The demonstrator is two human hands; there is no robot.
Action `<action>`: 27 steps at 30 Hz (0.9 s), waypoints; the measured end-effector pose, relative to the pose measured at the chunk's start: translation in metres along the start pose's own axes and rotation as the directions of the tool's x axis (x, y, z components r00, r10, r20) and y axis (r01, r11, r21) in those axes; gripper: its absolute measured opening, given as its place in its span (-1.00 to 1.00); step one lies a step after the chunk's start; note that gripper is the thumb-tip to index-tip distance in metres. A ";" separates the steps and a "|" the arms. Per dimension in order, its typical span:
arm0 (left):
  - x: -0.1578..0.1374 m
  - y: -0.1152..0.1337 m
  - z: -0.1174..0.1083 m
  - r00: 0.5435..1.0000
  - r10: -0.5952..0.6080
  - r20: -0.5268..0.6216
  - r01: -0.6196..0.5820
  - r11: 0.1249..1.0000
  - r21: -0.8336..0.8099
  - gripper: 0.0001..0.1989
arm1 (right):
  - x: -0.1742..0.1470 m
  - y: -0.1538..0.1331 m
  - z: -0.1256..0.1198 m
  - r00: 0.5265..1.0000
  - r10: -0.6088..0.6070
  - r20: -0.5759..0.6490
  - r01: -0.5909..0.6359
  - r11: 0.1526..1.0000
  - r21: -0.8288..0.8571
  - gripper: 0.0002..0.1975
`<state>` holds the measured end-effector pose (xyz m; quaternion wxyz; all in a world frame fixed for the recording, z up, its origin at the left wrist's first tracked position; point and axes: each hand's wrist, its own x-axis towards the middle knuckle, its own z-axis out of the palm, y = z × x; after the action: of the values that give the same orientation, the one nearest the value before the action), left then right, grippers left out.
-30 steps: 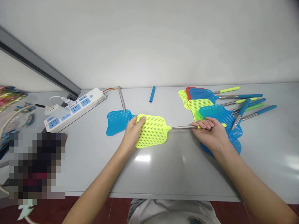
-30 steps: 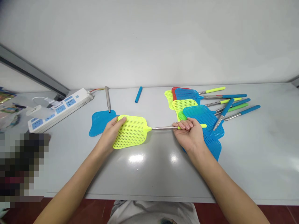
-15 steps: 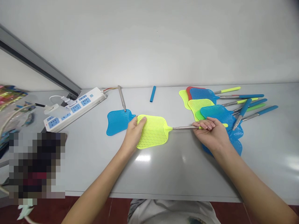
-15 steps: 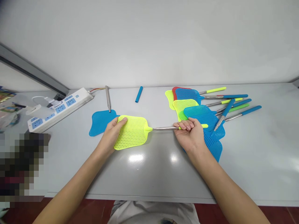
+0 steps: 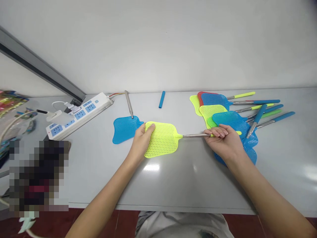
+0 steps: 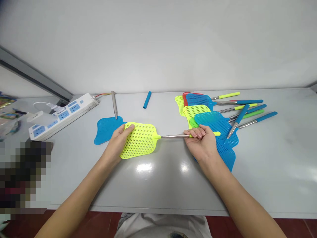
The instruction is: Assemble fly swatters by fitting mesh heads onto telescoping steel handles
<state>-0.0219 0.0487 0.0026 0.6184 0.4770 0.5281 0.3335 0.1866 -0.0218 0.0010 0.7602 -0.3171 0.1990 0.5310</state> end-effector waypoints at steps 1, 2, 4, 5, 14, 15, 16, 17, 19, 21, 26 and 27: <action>0.000 0.000 0.000 1.000 -0.001 0.001 0.001 1.000 0.000 -0.76 | 0.000 0.000 0.000 1.000 -0.001 0.001 0.001 1.000 -0.002 -0.68; 0.000 0.000 0.000 1.000 -0.002 0.001 0.002 1.000 0.000 -0.76 | 0.000 0.000 0.000 1.000 -0.002 0.005 0.002 1.000 -0.010 -0.67; 0.000 0.000 -0.001 1.000 -0.004 0.004 0.004 1.000 0.002 -0.77 | 0.000 0.000 0.000 1.000 -0.005 0.020 0.006 0.999 -0.034 -0.67; 0.000 0.001 -0.001 1.000 -0.006 0.004 0.006 1.000 0.003 -0.77 | 0.000 0.000 0.000 1.000 -0.005 0.026 0.006 0.999 -0.042 -0.67; -0.001 0.005 0.001 0.999 -0.047 -0.023 0.047 0.999 0.008 -0.78 | -0.001 -0.001 0.000 1.000 0.003 0.023 -0.002 0.999 -0.036 -0.67; -0.001 0.005 0.001 0.999 -0.045 -0.023 0.046 0.999 0.007 -0.78 | -0.001 -0.001 0.000 1.000 0.003 0.017 -0.003 1.000 -0.031 -0.67; -0.001 0.005 0.001 0.999 -0.043 -0.022 0.043 0.999 0.006 -0.78 | -0.001 -0.001 0.000 1.000 0.005 0.008 -0.005 1.000 -0.025 -0.68; -0.001 0.004 0.001 0.999 -0.042 -0.021 0.042 0.999 0.004 -0.78 | -0.001 -0.001 0.001 1.000 0.007 0.000 -0.007 1.000 -0.020 -0.68; 0.000 0.004 0.000 0.999 -0.043 -0.019 0.043 0.999 -0.001 -0.78 | -0.001 -0.001 0.001 1.000 0.013 -0.009 -0.013 1.000 -0.009 -0.68; 0.000 0.004 0.000 0.999 -0.042 -0.016 0.042 0.999 -0.006 -0.79 | -0.001 -0.001 0.001 1.000 0.016 -0.014 -0.016 1.000 0.003 -0.69; 0.001 0.003 0.001 0.999 -0.042 -0.021 0.042 0.999 0.001 -0.80 | -0.001 -0.001 0.000 1.000 0.021 -0.011 -0.021 1.000 0.005 -0.68; 0.001 0.003 0.001 0.999 -0.043 -0.023 0.043 0.999 0.003 -0.80 | -0.001 -0.001 0.000 1.000 0.020 -0.007 -0.020 1.000 0.000 -0.68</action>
<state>-0.0207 0.0503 0.0056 0.6182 0.4629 0.5459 0.3248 0.1876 -0.0226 0.0017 0.7540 -0.3169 0.2048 0.5376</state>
